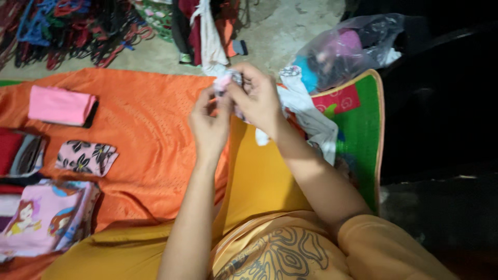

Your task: The person sits on a mat and folds several small garments, including a pink floral top, a white and black top, and a patterned garment. Each item is unfolded, smoothed, and folded into a compact rectangle, then placed in a growing stack on the mat.

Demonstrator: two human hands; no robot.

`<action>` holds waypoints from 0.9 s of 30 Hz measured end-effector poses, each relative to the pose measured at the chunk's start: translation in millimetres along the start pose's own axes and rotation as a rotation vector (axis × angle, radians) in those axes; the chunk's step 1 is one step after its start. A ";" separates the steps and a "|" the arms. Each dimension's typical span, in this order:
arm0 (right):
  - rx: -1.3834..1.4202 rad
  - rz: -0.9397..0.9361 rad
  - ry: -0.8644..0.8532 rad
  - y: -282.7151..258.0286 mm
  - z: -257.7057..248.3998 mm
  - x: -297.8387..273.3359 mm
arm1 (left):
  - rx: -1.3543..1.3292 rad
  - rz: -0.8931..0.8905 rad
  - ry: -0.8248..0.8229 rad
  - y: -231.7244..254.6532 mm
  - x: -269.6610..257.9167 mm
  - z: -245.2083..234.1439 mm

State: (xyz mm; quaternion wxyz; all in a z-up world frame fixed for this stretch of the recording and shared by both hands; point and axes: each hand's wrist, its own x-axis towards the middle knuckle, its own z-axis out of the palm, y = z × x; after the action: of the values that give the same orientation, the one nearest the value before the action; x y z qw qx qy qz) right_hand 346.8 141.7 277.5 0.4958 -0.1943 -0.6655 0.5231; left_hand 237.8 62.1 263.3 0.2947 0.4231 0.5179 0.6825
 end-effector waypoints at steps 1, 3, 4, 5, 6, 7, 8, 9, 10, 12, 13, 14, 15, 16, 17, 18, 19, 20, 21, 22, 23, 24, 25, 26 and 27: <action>-0.097 -0.081 -0.013 -10.4 12.0 -0.2 | 0.025 -0.044 0.083 5.1 0.9 -8.7; -0.139 -0.197 -0.011 -31.1 38.1 3.1 | 0.035 0.110 0.125 14.0 0.4 -27.4; -0.088 -0.228 0.001 -40.3 52.1 5.5 | 0.038 0.186 0.144 17.6 0.4 -36.7; -0.037 -0.259 0.012 -49.0 63.7 7.8 | 0.036 0.206 0.179 21.3 1.4 -47.0; -0.061 -0.323 -0.041 -57.3 71.5 9.1 | 0.034 0.225 0.215 25.3 1.8 -58.3; -0.085 -0.386 -0.095 -64.0 78.3 10.5 | 0.031 0.244 0.250 29.4 2.1 -69.6; -0.110 -0.452 -0.149 -68.8 85.3 12.5 | 0.028 0.288 0.263 34.5 3.5 -81.8; -0.198 -0.424 -0.215 -71.5 94.1 14.1 | 0.026 0.331 0.276 40.0 4.0 -94.6; -0.288 -0.396 -0.281 -72.3 103.1 14.7 | 0.023 0.374 0.288 44.3 3.4 -104.8; -0.427 -0.366 -0.326 -70.3 115.7 16.3 | 0.185 0.290 0.363 50.3 0.3 -124.7; -0.478 -0.363 -0.306 -68.2 120.1 17.4 | 0.266 0.245 0.399 51.3 -2.6 -133.5; -0.527 -0.361 -0.284 -66.1 122.8 18.6 | 0.369 0.219 0.367 50.5 -6.8 -141.1; -0.433 -0.356 -0.242 -64.0 124.9 19.6 | 0.472 0.192 0.333 48.2 -11.9 -148.7; -0.339 -0.351 -0.201 -62.2 126.3 20.4 | 0.572 0.164 0.299 44.0 -16.7 -156.2; -0.245 -0.345 -0.160 -60.5 126.7 21.6 | 0.691 0.201 0.308 37.7 -20.1 -162.8; 0.031 -0.158 -0.186 -58.9 126.0 22.2 | 0.811 0.236 0.317 29.6 -22.6 -168.6; 0.304 0.034 -0.211 -57.3 124.5 22.3 | 0.931 0.270 0.325 20.6 -23.9 -175.0; 0.576 0.231 -0.234 -55.2 123.6 21.6 | 1.014 0.197 0.388 11.2 -25.4 -182.4; 0.615 0.226 -0.218 -52.4 122.7 20.7 | 1.097 0.122 0.452 2.0 -27.1 -189.7; 0.656 0.217 -0.198 -48.5 121.0 20.7 | 1.179 0.050 0.510 -5.6 -27.4 -197.5; 0.697 0.208 -0.177 -43.4 119.5 20.0 | 1.097 -0.100 0.497 -11.1 -30.3 -205.7; 0.613 0.219 -0.210 -37.2 117.7 18.9 | 1.007 -0.243 0.482 -15.7 -32.6 -212.0; 0.529 0.228 -0.242 -29.6 116.2 16.9 | 0.912 -0.382 0.464 -19.3 -32.6 -216.3; 0.446 0.238 -0.276 -20.4 115.1 15.1 | 0.548 -0.457 0.469 -21.5 -31.9 -219.0; 0.085 0.116 -0.293 -9.5 114.9 15.8 | 0.181 -0.520 0.463 -21.8 -30.9 -220.6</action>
State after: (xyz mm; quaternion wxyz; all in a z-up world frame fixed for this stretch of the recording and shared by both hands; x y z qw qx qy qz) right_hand 243.2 92.5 297.6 0.3699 -0.1328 -0.6955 0.6015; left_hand 56.8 -58.4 210.7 0.2946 0.1357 0.7196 0.6139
